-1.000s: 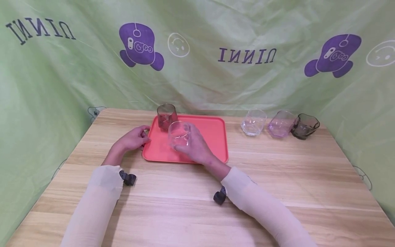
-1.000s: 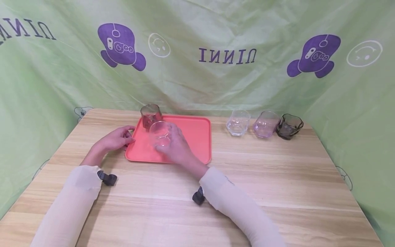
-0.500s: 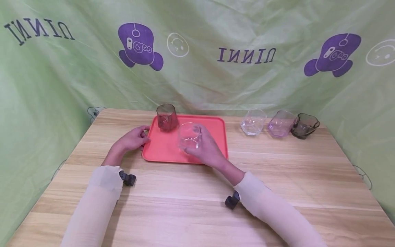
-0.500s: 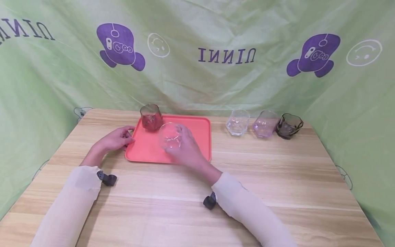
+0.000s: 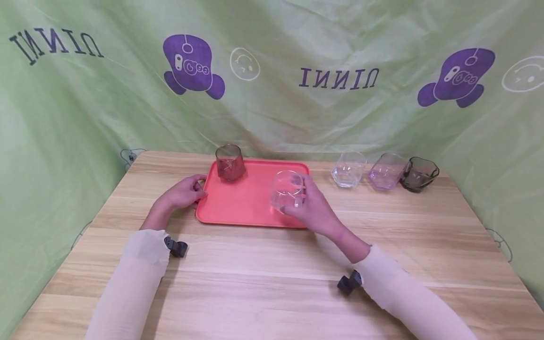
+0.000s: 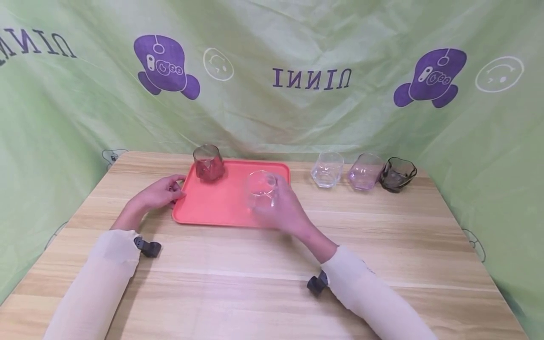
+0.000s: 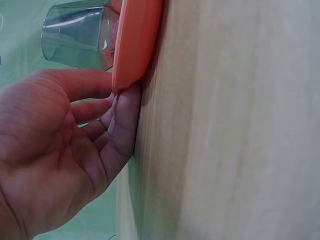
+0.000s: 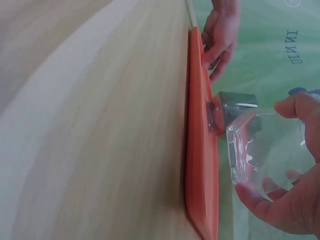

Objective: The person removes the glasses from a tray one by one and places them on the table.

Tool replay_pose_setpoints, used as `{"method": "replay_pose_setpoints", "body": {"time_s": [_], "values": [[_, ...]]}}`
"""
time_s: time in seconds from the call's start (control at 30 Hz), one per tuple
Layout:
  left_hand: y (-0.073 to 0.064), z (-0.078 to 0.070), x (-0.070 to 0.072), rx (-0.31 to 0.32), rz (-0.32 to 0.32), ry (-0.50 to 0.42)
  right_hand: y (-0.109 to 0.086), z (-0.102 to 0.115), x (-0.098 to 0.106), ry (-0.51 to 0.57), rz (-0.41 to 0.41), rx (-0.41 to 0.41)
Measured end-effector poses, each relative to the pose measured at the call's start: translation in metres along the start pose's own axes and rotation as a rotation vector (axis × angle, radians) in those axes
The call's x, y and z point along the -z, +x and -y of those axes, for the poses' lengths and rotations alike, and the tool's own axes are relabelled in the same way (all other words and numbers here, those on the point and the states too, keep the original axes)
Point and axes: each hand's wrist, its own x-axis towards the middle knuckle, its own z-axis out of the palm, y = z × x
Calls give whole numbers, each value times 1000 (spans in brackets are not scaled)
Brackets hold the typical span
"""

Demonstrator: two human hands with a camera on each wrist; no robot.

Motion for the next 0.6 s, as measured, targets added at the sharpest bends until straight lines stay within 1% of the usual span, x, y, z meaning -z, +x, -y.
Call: {"method": "replay_pose_setpoints", "body": {"time_s": [0.2,0.33,0.43,0.6], "values": [[0,0,1,3,-1,-1,-13,-4,25,-7,-19,-66],[1,-1,2,-7,0,-2,-22,-8,41,-57,-38,-112],[1,0,3,-8,3,-4,-29,-12,51,-74,-47,-127],[1,1,2,-11,3,-12,-43,-18,71,-73,-78,-149]]}}
